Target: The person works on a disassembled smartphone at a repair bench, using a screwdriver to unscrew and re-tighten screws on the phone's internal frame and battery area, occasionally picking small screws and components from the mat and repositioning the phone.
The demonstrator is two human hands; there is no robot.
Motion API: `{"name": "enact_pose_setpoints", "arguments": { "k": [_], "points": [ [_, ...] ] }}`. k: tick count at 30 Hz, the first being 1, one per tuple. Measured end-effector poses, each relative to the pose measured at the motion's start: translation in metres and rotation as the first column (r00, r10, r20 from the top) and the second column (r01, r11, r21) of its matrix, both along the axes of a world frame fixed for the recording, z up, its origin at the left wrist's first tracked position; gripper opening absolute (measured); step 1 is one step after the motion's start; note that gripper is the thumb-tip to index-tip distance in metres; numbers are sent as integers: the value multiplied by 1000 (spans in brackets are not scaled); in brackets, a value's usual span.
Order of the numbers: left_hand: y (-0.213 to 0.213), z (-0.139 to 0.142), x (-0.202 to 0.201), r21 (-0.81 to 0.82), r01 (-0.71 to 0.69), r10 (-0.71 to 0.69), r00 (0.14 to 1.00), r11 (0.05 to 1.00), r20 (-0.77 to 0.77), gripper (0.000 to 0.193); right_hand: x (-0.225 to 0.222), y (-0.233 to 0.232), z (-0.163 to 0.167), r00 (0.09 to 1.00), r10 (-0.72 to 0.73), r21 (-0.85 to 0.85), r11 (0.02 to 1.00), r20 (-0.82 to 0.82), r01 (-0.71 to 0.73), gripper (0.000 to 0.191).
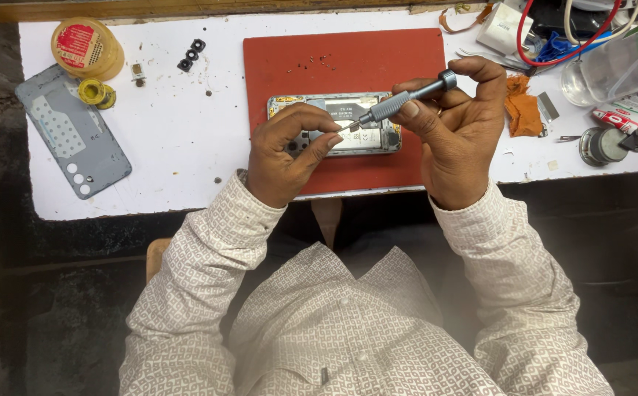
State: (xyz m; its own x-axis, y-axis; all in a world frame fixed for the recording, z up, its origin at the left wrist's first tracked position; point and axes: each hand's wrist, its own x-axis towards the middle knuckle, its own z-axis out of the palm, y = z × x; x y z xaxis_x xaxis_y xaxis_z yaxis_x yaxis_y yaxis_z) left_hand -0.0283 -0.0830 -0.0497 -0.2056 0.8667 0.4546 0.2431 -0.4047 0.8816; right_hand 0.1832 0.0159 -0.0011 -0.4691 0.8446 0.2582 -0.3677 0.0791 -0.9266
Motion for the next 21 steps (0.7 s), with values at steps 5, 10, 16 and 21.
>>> {"name": "enact_pose_setpoints", "arguments": {
  "k": [5,10,16,21],
  "points": [
    [0,-1,1,26,-9,9,1000,1000,1,8,3,-5,-2,1000,-18,52,998,-10,19,52],
    [1,-2,0,31,-10,9,1000,999,21,8,3,-4,-5,1000,-22,146,989,-15,24,51],
    [0,-2,1,61,-20,16,998,998,55,8,4,-10,-8,998,-56,193,979,-16,58,50],
    [0,-2,1,43,-50,47,996,998,78,7,3,-11,-10,998,-64,228,971,-26,68,51]
  ]
}}
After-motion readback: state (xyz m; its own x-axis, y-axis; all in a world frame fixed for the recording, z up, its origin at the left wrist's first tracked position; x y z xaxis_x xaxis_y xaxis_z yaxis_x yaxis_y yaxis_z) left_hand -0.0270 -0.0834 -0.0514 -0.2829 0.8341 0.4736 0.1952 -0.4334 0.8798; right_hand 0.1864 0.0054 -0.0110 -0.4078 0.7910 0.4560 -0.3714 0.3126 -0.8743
